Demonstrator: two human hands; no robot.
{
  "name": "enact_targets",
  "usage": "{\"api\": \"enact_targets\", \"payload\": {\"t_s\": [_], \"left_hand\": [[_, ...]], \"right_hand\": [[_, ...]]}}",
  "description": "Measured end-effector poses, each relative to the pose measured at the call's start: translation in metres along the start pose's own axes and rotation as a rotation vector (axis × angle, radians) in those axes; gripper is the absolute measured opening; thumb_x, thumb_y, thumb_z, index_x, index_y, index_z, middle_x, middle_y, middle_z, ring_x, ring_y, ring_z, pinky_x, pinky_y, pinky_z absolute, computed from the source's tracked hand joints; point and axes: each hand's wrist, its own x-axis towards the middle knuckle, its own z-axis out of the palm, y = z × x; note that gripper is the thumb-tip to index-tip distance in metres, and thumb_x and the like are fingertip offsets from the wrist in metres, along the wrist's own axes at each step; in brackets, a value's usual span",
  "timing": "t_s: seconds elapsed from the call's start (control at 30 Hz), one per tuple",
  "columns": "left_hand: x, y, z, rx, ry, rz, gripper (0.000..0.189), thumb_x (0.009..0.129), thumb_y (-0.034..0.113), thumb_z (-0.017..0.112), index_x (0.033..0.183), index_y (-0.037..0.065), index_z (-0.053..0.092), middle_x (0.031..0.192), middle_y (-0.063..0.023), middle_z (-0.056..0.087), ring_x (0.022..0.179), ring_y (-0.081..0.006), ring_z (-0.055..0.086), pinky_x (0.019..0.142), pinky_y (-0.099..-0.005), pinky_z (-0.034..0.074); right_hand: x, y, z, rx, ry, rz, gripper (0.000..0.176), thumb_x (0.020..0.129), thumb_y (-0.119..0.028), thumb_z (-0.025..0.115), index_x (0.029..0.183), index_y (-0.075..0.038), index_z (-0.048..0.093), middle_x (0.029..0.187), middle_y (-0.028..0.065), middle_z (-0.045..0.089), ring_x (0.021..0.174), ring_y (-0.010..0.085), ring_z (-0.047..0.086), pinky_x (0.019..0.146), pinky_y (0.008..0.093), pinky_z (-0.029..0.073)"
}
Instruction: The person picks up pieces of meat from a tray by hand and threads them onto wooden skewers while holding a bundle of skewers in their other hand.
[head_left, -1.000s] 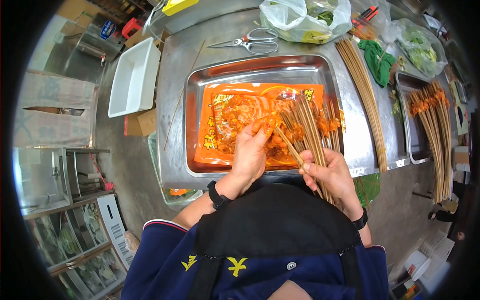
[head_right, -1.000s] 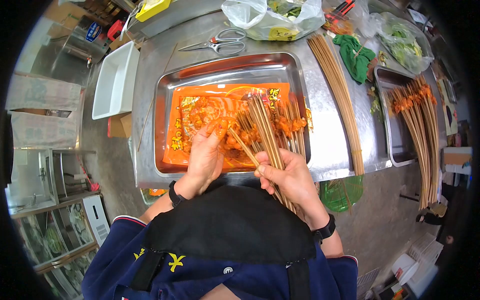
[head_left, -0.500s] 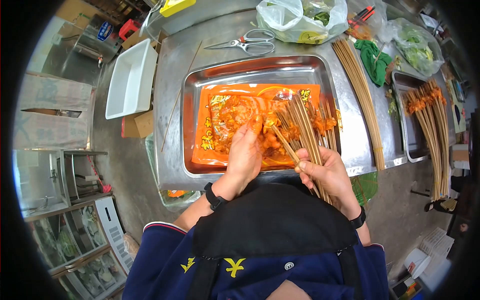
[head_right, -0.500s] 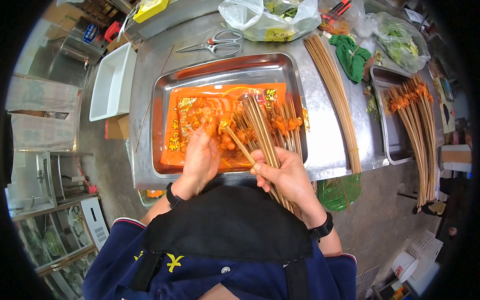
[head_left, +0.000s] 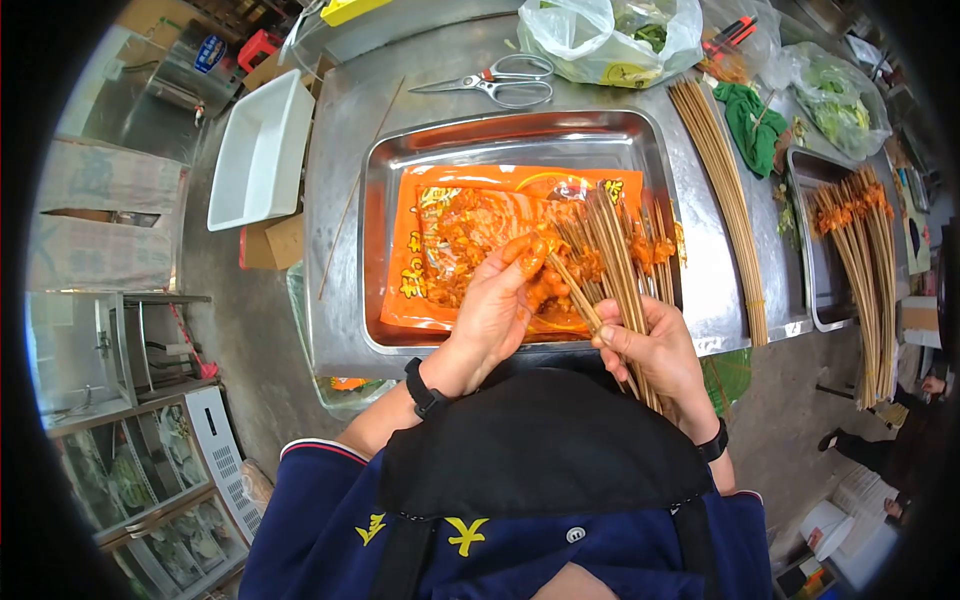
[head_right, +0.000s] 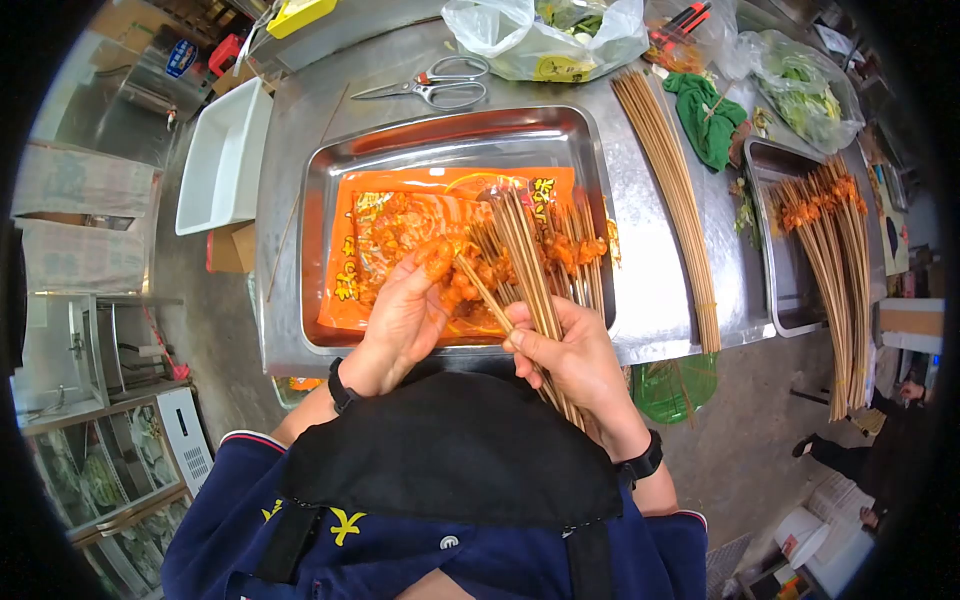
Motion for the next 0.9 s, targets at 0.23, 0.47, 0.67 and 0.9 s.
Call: {"api": "enact_targets", "payload": {"t_s": [0.23,0.47,0.67,0.9], "left_hand": [[-0.007,-0.010,0.004,0.028,-0.052,-0.128,0.016,0.085,0.011,0.053,0.098,0.003,0.056,0.092,-0.0051,0.059,0.078,-0.0141,0.058,0.070,-0.0272,0.049],[-0.005,-0.004,0.008,0.332,-0.009,-0.105,0.015,0.082,0.016,0.059,0.092,0.004,0.060,0.076,0.0012,0.059,0.061,-0.0035,0.050,0.050,-0.0168,0.037],[0.005,-0.011,0.010,0.379,-0.004,-0.057,0.013,0.081,0.012,0.057,0.092,0.004,0.054,0.082,-0.0020,0.060,0.056,-0.0043,0.047,0.047,-0.0170,0.035],[0.012,-0.004,0.002,0.526,0.199,0.098,0.017,0.082,0.012,0.057,0.095,0.003,0.050,0.077,-0.0036,0.058,0.057,-0.0057,0.049,0.047,-0.0173,0.038]], "right_hand": [[0.004,-0.002,0.002,-0.031,0.012,-0.034,0.019,0.080,0.000,0.054,0.099,0.004,0.052,0.073,0.0090,0.058,0.053,0.0092,0.053,0.043,0.0198,0.041],[-0.002,-0.001,0.004,-0.333,0.112,-0.213,0.019,0.079,-0.005,0.058,0.096,0.002,0.053,0.073,0.0018,0.055,0.058,0.0066,0.052,0.050,0.0174,0.042],[-0.019,-0.022,0.011,-0.211,-0.016,-0.036,0.021,0.083,-0.008,0.054,0.101,0.003,0.050,0.082,0.0072,0.059,0.067,0.0112,0.058,0.054,0.0217,0.046],[-0.003,-0.008,0.000,-0.090,-0.154,-0.014,0.024,0.087,-0.013,0.050,0.103,0.005,0.053,0.096,0.0150,0.059,0.088,0.0197,0.060,0.074,0.0297,0.050]]}}
